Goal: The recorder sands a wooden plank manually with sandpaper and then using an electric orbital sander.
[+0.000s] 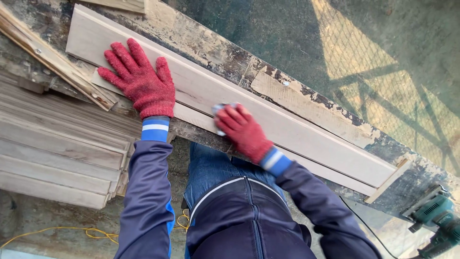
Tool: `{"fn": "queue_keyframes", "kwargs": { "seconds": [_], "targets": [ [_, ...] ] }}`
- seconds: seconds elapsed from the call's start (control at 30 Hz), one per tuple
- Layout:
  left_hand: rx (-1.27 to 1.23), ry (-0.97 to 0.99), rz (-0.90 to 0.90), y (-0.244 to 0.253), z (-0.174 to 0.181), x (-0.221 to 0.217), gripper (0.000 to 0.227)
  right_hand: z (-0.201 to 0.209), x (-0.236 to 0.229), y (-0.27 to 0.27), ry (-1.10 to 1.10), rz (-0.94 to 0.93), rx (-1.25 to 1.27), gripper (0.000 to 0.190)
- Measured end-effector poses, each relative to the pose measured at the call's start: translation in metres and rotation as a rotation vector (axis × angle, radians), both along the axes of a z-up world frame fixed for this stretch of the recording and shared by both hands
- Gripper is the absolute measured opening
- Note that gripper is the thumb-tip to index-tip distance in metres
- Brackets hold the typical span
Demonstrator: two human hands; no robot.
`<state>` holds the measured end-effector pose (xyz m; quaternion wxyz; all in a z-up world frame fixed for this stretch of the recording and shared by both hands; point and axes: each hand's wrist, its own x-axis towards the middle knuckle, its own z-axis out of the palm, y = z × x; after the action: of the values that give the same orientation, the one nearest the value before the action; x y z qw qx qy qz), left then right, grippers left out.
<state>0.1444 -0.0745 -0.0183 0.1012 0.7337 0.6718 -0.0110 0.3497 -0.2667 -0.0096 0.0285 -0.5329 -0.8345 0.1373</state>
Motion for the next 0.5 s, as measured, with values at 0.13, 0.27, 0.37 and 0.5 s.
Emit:
{"fn": "queue_keyframes", "kwargs": {
  "seconds": [0.13, 0.27, 0.37, 0.5],
  "targets": [
    [-0.064, -0.030, 0.016, 0.003, 0.010, 0.002, 0.072, 0.020, 0.068, -0.069, -0.017, -0.118, -0.050, 0.060],
    [-0.044, -0.041, 0.001, 0.002, 0.008, 0.000, 0.073, 0.025, 0.053, -0.067, -0.095, -0.225, -0.056, 0.060],
    [-0.045, -0.046, 0.004, 0.004, 0.008, 0.001, 0.073, -0.003, 0.008, -0.024, -0.070, -0.183, -0.009, 0.061],
    [-0.029, -0.031, 0.001, 0.000, 0.002, -0.001, 0.072, -0.003, -0.043, 0.034, 0.051, -0.202, 0.010, 0.053]
  ]
}}
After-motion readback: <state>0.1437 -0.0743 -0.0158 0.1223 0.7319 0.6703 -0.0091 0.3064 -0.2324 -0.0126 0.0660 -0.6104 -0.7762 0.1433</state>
